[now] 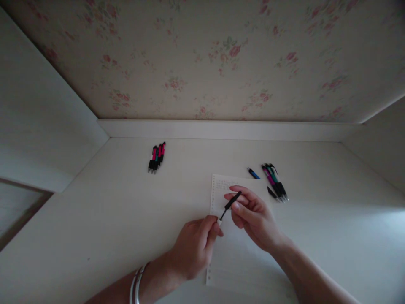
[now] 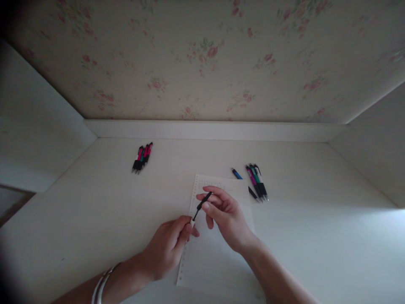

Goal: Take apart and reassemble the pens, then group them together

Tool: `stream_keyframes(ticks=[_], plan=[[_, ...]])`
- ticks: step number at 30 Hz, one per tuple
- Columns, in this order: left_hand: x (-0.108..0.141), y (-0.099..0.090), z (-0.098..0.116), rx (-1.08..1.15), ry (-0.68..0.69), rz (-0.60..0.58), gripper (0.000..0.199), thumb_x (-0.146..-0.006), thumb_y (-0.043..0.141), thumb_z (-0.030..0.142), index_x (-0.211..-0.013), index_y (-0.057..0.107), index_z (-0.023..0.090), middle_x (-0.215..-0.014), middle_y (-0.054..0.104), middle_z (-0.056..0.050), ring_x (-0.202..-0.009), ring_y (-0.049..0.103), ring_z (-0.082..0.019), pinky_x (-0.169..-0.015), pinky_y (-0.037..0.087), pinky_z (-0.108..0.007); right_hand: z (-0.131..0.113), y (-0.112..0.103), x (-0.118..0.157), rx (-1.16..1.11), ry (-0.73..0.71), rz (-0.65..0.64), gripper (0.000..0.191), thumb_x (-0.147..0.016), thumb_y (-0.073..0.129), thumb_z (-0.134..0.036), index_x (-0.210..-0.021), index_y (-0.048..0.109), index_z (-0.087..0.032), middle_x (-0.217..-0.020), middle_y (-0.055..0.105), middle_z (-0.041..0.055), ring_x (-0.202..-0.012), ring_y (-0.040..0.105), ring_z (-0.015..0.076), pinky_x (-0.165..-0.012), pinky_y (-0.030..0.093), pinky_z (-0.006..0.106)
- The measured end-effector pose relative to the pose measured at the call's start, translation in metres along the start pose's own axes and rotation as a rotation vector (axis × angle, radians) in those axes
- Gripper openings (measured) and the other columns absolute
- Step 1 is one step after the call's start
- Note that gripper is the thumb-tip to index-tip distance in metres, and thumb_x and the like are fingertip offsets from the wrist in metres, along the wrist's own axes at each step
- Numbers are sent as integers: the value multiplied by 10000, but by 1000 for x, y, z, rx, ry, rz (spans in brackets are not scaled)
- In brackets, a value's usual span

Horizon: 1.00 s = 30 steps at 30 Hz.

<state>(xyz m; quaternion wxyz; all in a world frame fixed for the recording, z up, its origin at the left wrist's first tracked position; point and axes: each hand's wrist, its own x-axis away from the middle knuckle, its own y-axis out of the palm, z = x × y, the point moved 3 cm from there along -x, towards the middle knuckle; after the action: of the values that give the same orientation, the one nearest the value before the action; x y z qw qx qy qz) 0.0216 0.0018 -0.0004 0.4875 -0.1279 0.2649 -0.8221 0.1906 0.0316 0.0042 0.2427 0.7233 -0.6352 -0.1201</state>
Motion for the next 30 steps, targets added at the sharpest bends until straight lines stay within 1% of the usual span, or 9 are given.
stream_keyframes(ticks=[9, 13, 16, 19, 21, 24, 25, 27, 30], plan=[[0, 1, -1, -14, 26, -2, 266, -1041, 330, 290, -952, 568, 211, -848, 705, -9, -759, 661, -160, -731, 481, -265, -5, -3, -1, -44, -30, 95, 261, -777, 805, -292, -1018, 706, -291, -998, 751, 17, -437, 459, 26, -412, 341, 184], [1, 1, -2, -18, 20, -3, 279, -1042, 327, 296, -947, 574, 210, -837, 705, -15, -748, 662, -162, -712, 484, -266, -12, -5, -4, -31, -74, 174, 253, -760, 809, -314, -985, 701, -278, -1002, 745, 21, -430, 443, 28, -406, 337, 193], [2, 1, -3, -13, 12, 10, 266, -1039, 341, 293, -950, 578, 211, -840, 713, -18, -754, 669, -166, -709, 493, -270, -16, -10, -8, 52, -142, 257, 232, -770, 786, -349, -954, 682, -252, -948, 736, 24, -446, 453, 43, -412, 353, 201], [3, 2, -3, -23, -6, 32, 254, -1040, 342, 285, -957, 572, 217, -859, 725, -16, -777, 681, -170, -728, 508, -281, -16, -17, -9, 288, -197, 329, 296, -783, 766, -361, -1024, 637, -250, -776, 694, -12, -465, 477, 78, -417, 366, 210], [4, 3, -2, -45, -13, 54, 239, -1042, 335, 275, -971, 556, 220, -866, 737, -16, -784, 693, -175, -741, 522, -292, -12, -18, -7, 547, -218, 335, 316, -822, 725, -365, -1089, 599, -254, -675, 647, -38, -466, 488, 100, -422, 367, 220], [6, 6, 2, -124, -13, 88, 220, -1037, 328, 249, -976, 537, 219, -846, 744, -30, -775, 706, -188, -744, 538, -308, -7, -12, -1, 1030, -312, 246, 110, -905, 610, -320, -964, 633, -231, -625, 627, -23, -500, 525, 120, -485, 393, 243], [7, 7, 4, -157, -6, 96, 223, -1035, 323, 239, -972, 536, 219, -835, 742, -37, -777, 708, -194, -748, 542, -314, -5, -8, 0, 1177, -356, 195, 100, -920, 574, -288, -914, 649, -221, -641, 641, -6, -522, 546, 127, -515, 405, 251], [9, 8, 8, -208, 16, 100, 238, -1031, 311, 222, -958, 537, 218, -815, 736, -49, -785, 711, -206, -761, 546, -330, -3, 0, 3, 1405, -435, 101, 171, -934, 517, -238, -882, 677, -208, -700, 680, 33, -575, 591, 147, -563, 422, 267], [11, 9, 10, -225, 25, 103, 253, -1031, 301, 219, -938, 536, 218, -794, 730, -48, -777, 712, -212, -762, 551, -345, 0, 5, 4, 1608, -503, 22, 249, -951, 469, -218, -902, 712, -200, -751, 711, 74, -620, 623, 175, -582, 428, 283]])
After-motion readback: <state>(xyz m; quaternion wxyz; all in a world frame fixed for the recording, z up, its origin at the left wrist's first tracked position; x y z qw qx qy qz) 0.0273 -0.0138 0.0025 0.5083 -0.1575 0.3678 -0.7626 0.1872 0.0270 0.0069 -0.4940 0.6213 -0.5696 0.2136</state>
